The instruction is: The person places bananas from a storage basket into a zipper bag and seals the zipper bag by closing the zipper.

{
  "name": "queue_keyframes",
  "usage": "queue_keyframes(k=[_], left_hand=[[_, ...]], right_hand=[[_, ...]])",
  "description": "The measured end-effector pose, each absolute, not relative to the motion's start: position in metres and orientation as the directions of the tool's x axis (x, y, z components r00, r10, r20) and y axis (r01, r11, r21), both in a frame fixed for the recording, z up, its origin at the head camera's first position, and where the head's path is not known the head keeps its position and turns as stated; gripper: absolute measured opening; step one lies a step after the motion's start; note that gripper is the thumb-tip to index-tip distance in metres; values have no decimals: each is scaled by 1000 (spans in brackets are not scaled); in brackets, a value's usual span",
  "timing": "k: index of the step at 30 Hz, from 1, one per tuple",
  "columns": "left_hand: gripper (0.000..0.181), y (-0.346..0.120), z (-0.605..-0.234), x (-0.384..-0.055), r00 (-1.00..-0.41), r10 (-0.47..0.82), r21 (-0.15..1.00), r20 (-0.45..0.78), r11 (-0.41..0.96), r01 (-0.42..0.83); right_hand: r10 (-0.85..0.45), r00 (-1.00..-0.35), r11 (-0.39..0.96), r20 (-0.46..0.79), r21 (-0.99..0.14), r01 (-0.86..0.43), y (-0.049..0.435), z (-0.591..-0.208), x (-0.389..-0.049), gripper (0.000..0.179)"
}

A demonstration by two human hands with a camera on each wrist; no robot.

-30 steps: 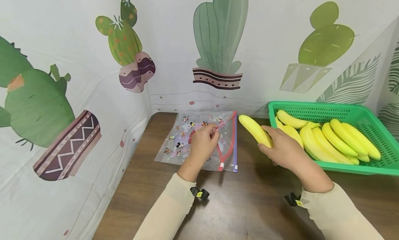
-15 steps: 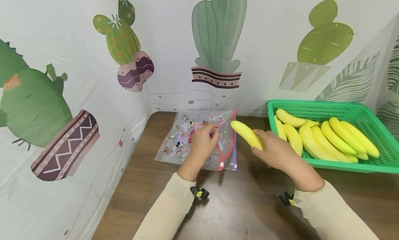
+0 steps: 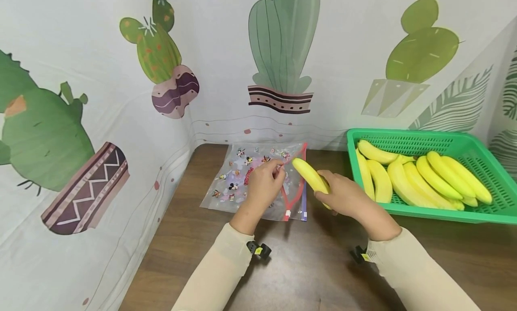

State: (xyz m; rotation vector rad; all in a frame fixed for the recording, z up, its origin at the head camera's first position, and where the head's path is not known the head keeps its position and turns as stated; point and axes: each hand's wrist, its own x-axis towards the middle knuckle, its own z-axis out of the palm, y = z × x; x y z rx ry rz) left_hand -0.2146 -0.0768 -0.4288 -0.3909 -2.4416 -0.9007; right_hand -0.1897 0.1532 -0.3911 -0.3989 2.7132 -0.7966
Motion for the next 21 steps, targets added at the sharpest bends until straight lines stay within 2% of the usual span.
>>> queue_keyframes(k=[14, 21], left_hand=[[21, -74, -426, -214, -844, 109, 523, 525, 741, 421], [19, -74, -427, -213, -861, 125, 528, 494, 743, 411]], right_hand=[[-357, -909, 771, -214, -617, -158, 147, -403, -196, 67], [-379, -898, 667, -224, -739, -97, 140, -417, -202, 64]])
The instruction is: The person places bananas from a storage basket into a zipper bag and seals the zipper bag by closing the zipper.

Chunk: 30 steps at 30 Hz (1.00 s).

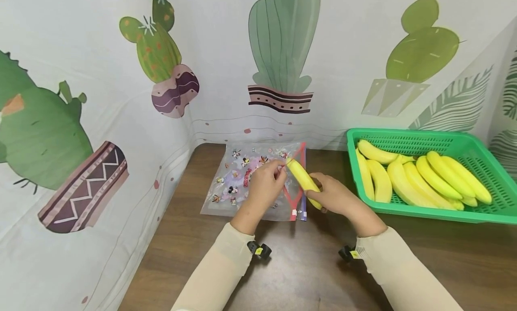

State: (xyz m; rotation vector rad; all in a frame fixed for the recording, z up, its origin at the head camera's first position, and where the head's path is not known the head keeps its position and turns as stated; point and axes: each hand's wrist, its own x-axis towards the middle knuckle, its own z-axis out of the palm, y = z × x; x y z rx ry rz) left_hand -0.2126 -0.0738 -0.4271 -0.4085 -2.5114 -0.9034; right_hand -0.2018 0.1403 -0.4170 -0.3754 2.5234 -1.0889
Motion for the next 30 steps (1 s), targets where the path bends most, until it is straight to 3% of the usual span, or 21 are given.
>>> queue_keyframes(k=[9, 30], left_hand=[[17, -73, -431, -214, -861, 144, 512, 488, 752, 416], [20, -68, -431, -213, -860, 191, 508, 473, 738, 443]], right_hand=[[-369, -898, 586, -241, -810, -23, 133, -427, -205, 65], [-316, -927, 623, -200, -781, -44, 109, -429, -210, 65]])
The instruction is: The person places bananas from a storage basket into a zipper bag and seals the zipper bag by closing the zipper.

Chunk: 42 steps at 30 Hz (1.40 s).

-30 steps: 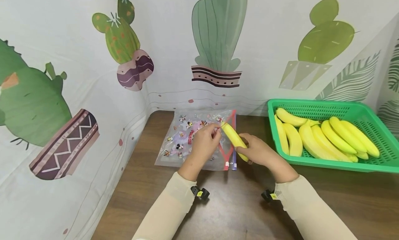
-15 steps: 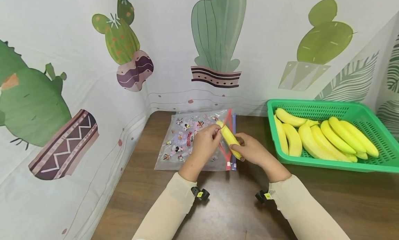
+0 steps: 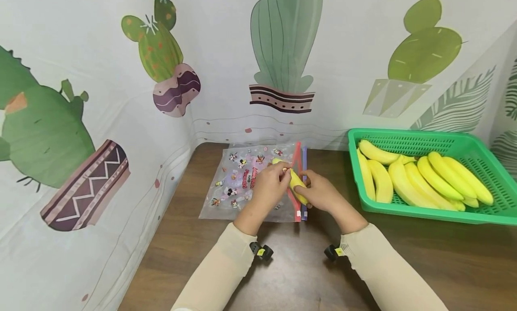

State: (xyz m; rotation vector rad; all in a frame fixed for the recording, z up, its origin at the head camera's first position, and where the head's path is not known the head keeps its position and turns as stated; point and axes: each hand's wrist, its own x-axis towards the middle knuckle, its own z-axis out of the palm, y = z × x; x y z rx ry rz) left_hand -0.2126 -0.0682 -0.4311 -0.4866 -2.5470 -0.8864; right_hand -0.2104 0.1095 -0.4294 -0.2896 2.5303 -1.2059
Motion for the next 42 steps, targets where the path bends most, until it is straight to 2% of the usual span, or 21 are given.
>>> queue_keyframes(k=[9, 22, 32, 42], left_hand=[[21, -66, -432, -212, -855, 211, 511, 475, 724, 463], [17, -64, -434, -212, -844, 216, 484, 491, 738, 471], [16, -63, -435, -213, -837, 226, 467, 498, 744, 479], [17, -66, -438, -212, -844, 227, 480, 486, 738, 475]], right_hand=[[-296, -945, 647, -143, -758, -88, 100, -437, -216, 61], [-226, -970, 795, -92, -593, -129, 92, -453, -228, 51], [-220, -968, 797, -120, -594, -108, 95, -456, -228, 54], [-280, -953, 724, -113, -677, -132, 88, -454, -224, 43]])
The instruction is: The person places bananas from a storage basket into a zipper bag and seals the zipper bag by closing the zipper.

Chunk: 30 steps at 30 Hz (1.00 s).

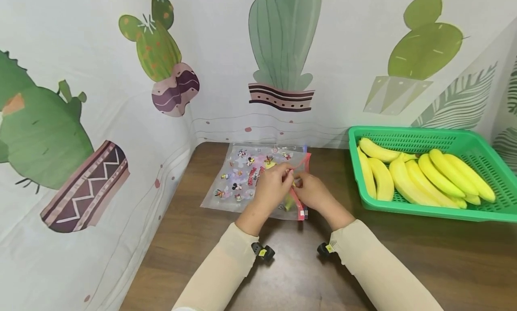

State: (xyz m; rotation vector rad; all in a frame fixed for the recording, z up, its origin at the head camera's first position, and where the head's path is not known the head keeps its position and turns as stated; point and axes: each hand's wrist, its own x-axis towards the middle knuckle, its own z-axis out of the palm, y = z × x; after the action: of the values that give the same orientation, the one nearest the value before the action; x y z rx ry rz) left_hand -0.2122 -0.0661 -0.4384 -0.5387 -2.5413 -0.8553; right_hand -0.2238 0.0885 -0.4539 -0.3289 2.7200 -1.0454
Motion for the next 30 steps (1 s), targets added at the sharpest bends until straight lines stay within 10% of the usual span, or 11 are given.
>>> queue_keyframes(k=[30], left_hand=[[18, -69, -436, -213, -848, 204, 494, 489, 737, 461]], right_hand=[[-339, -940, 678, 31, -686, -266, 98, -437, -208, 32]])
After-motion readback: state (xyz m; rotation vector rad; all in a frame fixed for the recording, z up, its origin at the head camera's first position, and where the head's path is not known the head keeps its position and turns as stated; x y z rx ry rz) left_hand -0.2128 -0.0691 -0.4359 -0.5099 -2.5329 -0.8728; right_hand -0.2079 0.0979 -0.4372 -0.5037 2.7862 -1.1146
